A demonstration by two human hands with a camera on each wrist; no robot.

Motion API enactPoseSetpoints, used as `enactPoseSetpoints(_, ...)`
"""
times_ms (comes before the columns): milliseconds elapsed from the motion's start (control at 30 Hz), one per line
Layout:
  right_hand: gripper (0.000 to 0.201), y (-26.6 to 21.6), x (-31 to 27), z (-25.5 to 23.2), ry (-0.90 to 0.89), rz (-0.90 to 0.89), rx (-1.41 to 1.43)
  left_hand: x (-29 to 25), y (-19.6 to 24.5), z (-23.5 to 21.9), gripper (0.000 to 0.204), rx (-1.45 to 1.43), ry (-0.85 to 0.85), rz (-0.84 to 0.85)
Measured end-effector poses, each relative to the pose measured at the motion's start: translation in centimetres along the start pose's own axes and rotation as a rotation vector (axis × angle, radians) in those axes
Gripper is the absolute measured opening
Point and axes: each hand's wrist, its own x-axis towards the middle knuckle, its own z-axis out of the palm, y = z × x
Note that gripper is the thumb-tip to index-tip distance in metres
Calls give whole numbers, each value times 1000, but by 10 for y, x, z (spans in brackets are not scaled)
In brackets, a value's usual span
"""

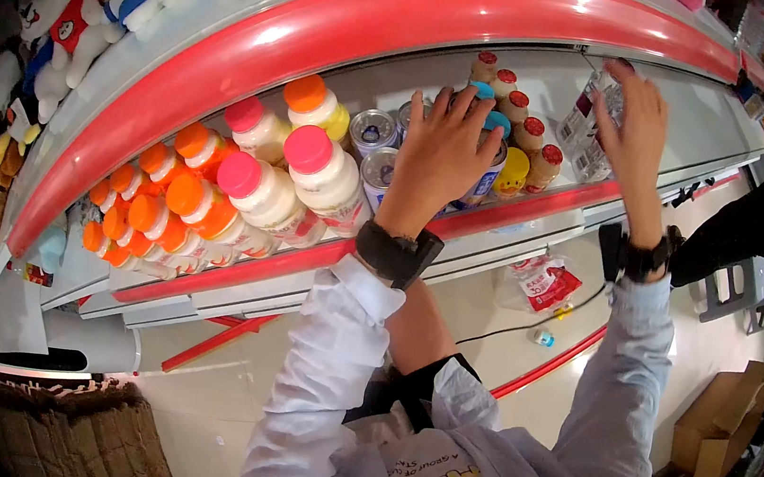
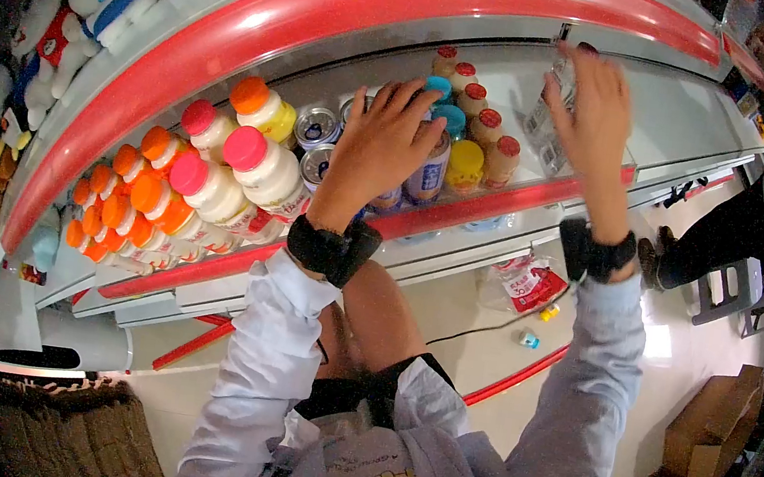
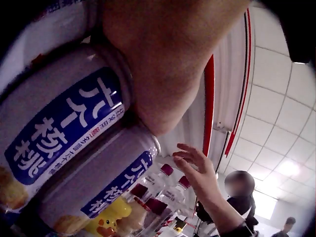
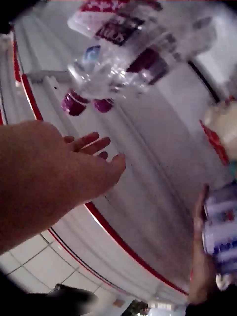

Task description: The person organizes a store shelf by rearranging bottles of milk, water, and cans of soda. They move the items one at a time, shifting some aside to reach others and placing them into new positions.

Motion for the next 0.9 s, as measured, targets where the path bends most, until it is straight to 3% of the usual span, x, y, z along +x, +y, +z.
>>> enactPoseSetpoints(67,26,-20,-11,-13,-160,-38,127,0,0,-1,39,-1,-3,-8)
enactPoseSetpoints(167,27,-30,-37,-9,-384,52,243,-3,0,-1,40,-11,29,-1)
enactPoseSetpoints(500,27,-32,-56,-3,-484,124,257,0,0,-1,39,11,7,7)
enactPoseSetpoints(600,27,-12,-64,4,-413,84,225,-1,-1,-1,39,7,5,1)
enactPoseSetpoints(900,25,0,-69,-6,-468,128,16,-2,0,-1,41,19,-24,-2)
